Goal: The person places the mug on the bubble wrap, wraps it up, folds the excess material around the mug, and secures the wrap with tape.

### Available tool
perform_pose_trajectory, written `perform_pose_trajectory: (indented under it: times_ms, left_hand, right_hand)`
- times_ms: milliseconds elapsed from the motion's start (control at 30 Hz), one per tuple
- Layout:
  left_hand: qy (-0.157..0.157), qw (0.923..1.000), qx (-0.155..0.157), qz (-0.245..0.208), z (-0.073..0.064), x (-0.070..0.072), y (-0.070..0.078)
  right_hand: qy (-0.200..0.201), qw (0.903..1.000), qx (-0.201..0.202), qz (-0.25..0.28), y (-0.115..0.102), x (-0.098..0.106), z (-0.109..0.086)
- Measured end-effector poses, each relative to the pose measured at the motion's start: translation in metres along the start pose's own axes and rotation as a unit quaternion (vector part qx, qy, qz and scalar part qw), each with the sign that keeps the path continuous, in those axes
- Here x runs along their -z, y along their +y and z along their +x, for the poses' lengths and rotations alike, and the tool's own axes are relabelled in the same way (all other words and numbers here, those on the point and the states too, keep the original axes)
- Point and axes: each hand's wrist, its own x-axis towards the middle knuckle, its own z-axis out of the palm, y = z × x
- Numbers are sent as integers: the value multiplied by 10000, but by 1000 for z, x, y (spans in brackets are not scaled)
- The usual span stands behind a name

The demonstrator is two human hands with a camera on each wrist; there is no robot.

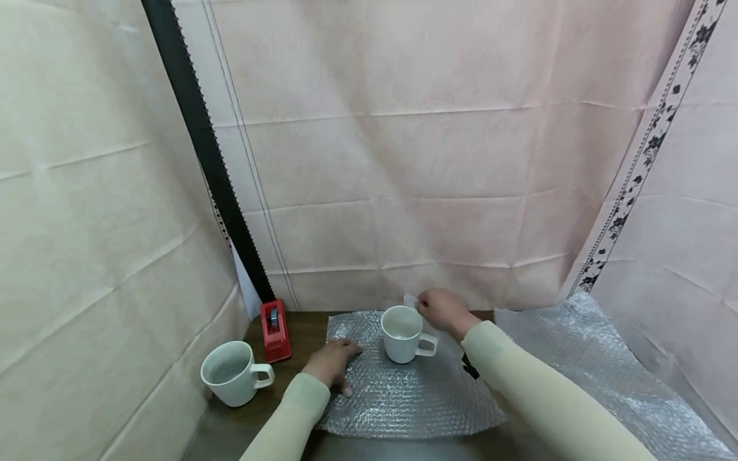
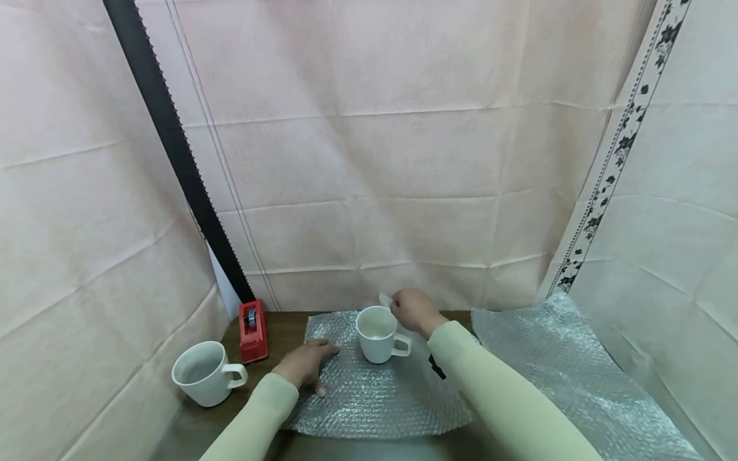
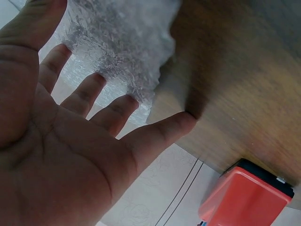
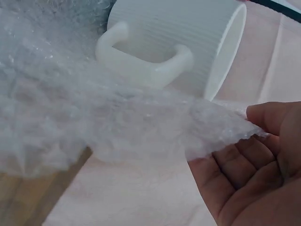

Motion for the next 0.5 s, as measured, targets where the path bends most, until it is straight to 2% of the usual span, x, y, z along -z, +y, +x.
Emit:
perform_pose_trajectory:
  times_ms: [100, 200, 500]
  left_hand:
    - [-51, 10000, -15, -8, 1, -2, -1]
    - [-85, 9999, -25, -78, 1, -3, -2]
    - [-17, 10000, -34, -58, -2, 3, 0]
  right_hand:
    - [-44, 9999, -17, -90, -4, -4, -3]
    - [-303, 9995, 64, -116, -4, -4, -7]
    - [-1341, 9890, 609, -106, 2, 23, -8]
